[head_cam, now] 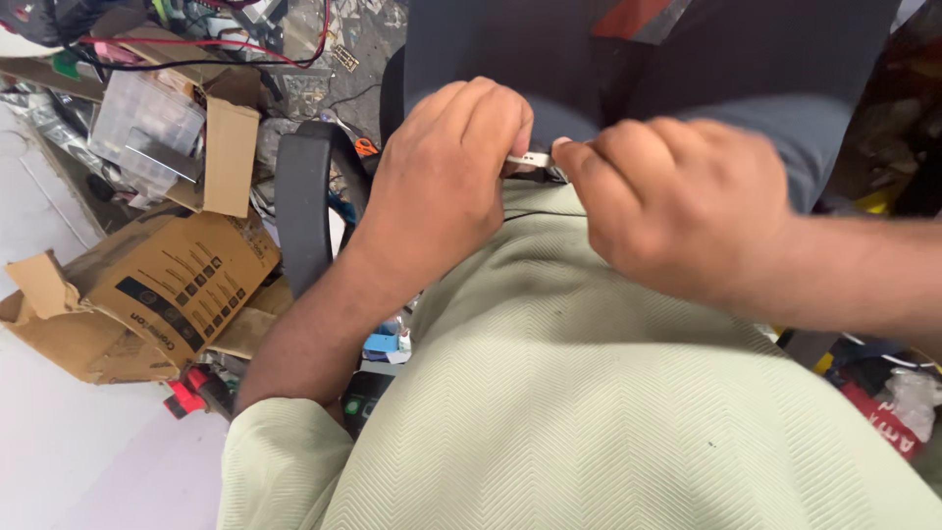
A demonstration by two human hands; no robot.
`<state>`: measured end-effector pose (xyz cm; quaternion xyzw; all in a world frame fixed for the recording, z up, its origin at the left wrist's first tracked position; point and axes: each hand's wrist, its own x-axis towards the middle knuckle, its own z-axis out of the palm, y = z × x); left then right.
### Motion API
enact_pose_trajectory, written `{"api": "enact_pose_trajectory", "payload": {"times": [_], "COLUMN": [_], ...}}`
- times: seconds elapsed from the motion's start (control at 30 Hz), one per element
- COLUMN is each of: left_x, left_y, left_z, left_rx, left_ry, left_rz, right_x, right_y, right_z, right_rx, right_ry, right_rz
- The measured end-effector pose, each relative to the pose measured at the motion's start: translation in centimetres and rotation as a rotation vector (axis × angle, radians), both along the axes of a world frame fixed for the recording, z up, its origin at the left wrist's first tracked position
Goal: The person reassembles a smartphone by aligning and snapping the back cover onto the chassis, then presses the power button to turn it on. The device boots to the brand logo, and the person places the phone on the workbench.
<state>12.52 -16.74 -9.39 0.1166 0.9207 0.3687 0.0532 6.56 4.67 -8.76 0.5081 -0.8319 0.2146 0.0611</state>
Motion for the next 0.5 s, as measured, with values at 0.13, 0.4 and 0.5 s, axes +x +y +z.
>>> {"api": "enact_pose_trajectory", "payload": {"times": [0.13, 0.4, 0.5], "left_x": [-0.4, -0.6, -0.4], "left_y": [-0.5, -2.0, -2.7], "left_z": [-0.2, 0.4, 0.7], "left_rx": [0.016, -0.018, 0.019], "left_ry": [-0.028, -0.003, -0.031], "left_rz": [0.017, -0.033, -0.023], "right_x": [1.4, -0.2, -1.3], "right_y": [-0.6, 0.5, 0.4], "right_z": [-1.1, -5.1, -5.8], "right_rx": [-0.135, -0.222, -0.095], "right_ry": [-0.152, -0.813, -0.835], "right_rz": [-0.123, -0.060, 0.025]}}
